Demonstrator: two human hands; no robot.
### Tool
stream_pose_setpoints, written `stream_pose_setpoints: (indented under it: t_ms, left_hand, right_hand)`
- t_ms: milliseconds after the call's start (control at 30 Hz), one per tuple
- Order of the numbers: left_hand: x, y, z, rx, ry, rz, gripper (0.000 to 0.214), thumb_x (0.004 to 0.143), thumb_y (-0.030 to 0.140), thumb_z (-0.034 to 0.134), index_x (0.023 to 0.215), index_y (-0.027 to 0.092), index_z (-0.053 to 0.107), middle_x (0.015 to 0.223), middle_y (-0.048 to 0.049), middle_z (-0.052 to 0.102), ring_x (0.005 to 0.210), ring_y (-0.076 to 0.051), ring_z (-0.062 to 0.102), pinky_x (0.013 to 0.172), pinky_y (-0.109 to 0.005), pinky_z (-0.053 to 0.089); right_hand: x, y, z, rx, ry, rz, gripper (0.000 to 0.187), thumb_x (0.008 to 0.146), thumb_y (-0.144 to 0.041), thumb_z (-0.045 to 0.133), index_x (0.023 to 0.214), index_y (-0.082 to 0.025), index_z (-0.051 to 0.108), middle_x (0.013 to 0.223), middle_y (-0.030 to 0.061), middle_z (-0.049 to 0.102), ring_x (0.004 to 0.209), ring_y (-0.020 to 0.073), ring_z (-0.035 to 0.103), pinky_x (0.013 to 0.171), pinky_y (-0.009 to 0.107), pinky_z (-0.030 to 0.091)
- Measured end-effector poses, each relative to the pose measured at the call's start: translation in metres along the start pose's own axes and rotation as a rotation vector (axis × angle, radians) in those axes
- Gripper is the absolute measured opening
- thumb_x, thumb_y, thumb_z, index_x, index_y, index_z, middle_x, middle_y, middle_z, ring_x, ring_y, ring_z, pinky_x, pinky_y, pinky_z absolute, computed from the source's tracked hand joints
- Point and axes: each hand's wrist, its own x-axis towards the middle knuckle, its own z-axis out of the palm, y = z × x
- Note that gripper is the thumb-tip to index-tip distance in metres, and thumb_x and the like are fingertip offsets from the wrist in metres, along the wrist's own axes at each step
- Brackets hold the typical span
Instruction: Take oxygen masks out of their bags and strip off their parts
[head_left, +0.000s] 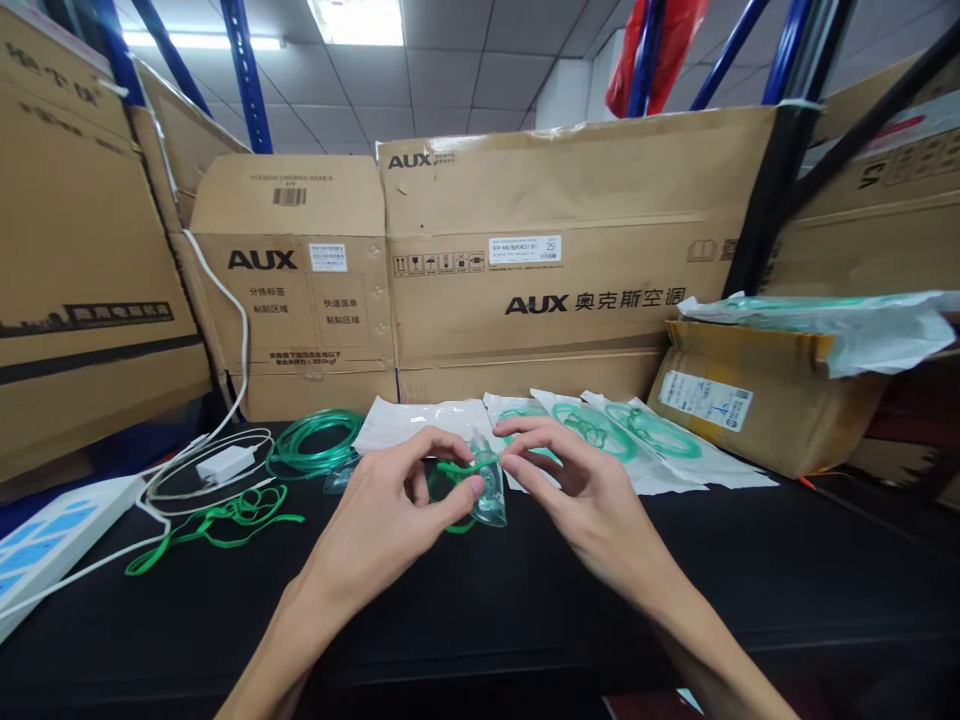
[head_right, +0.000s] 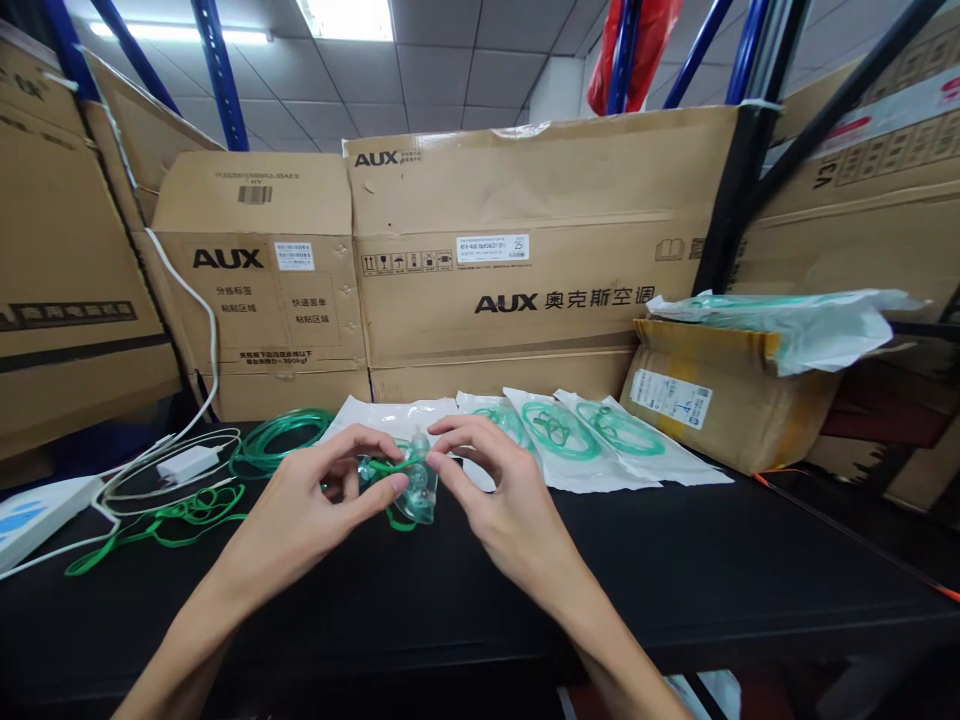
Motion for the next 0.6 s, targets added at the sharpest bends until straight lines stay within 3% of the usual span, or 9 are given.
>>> stream_pose_setpoints:
  t_ms: [167,333,467,600]
  left_hand:
    - [0.002,-0.003,-0.006,0.048,0.022,-0.002,0.01,0.089,0.034,0.068,0.097,0.028,0.071,0.06,0.0084,0.056,0.05,-0.012,0.044,0.055,-0.025,0.035]
    - [0.002,0.0,0.003,-0.048,-0.06,0.002,0.028,0.093,0.043,0.068,0.118,0.032,0.07,0.087,0.005,0.073,0.053,-0.012,0.049,0.059,-0.025,0.04]
    - [0.002,0.0,0.015,0.019,-0.075,-0.003,0.028,0.093,0.049,0.068,0.115,0.034,0.074,0.06,0.0079,0.061,0.051,-0.014,0.049,0.057,-0.026,0.036]
    - [0.003,-0.003,0.019,0.049,-0.05,-0.009,0.021,0.09,0.045,0.071,0.107,0.032,0.074,0.052,0.0096,0.049,0.049,-0.014,0.046,0.054,-0.025,0.033]
  right_hand:
    - [0.004,-0.003,-0.013,0.016,0.094,0.04,0.008,0.094,-0.03,0.07,0.088,-0.025,0.069,0.111,0.0041,0.072,0.116,0.0215,0.063,0.094,0.032,0.053]
    - [0.002,-0.003,-0.004,0.042,0.043,0.082,0.007,0.095,-0.031,0.069,0.093,-0.024,0.07,0.107,0.0044,0.07,0.107,0.0212,0.065,0.09,0.033,0.054]
    - [-0.001,-0.001,0.007,0.016,-0.031,0.048,0.008,0.098,-0.027,0.064,0.094,-0.024,0.07,0.101,0.003,0.068,0.1,0.0201,0.065,0.088,0.034,0.053]
    - [-0.002,-0.003,0.01,-0.031,-0.043,0.02,0.008,0.098,-0.025,0.063,0.093,-0.024,0.068,0.098,0.0019,0.066,0.097,0.019,0.063,0.084,0.032,0.052]
